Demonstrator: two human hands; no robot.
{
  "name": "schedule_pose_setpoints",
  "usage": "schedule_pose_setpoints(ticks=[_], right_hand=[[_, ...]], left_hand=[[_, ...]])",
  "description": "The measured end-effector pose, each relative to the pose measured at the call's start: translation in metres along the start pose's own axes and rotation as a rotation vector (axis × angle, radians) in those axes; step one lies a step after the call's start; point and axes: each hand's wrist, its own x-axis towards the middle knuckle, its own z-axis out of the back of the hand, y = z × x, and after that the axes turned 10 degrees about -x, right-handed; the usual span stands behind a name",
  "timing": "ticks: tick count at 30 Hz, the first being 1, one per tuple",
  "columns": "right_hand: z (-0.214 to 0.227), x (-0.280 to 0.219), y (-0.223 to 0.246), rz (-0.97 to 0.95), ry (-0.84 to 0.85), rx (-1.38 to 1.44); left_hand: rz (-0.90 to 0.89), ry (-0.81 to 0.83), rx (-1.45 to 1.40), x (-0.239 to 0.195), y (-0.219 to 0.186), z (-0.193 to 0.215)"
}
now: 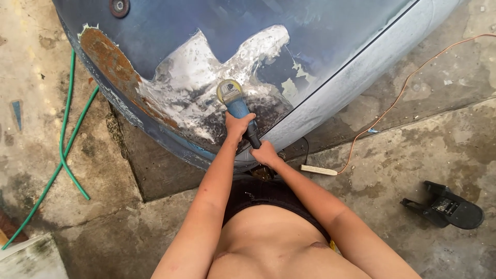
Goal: The person uses an angle grinder to remove paint and rust from the side panel of a blue car. They move the tool across the surface, generating sparks as they strip the material down to the bare metal.
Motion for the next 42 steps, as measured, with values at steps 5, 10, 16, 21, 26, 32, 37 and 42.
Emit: schedule_pose_setpoints(ticks=[5, 10, 16, 21, 26, 32, 37, 42], right_hand=[[0.009, -0.004, 0.008, 0.022, -0.007, 0.040], [0.018, -0.003, 0.015, -0.004, 0.025, 0.086], [0.034, -0.006, 0.037, 0.069, 0.102, 0.038], [0.037, -0.023, 0.042, 0.021, 0.031, 0.050], [0.028, -0.016, 0.028, 0.050, 0.075, 0.051], [0.022, -0.015, 0.025, 0.058, 0.010, 0.012], [0.008, 0.007, -0.005, 0.021, 0.013, 0.061], [0.019, -0.007, 0.012, 0.054, 0.011, -0.053]], left_hand=[[0.032, -0.042, 0.033, 0.020, 0.004, -0.001], [0.006, -0.049, 0.051, 0.025, 0.000, -0.017], [-0.007, -0.185, 0.028, 0.021, -0.005, -0.005], [0.027, -0.091, 0.048, 0.006, -0.015, -0.015], [0.004, -0.169, 0.058, 0.037, 0.019, -0.004], [-0.014, -0.148, 0.034, 0.029, 0.007, -0.007], [0.030, -0.099, 0.065, 0.015, 0.002, -0.016], [-0.054, -0.214, -0.005, 0.045, 0.030, -0.003]])
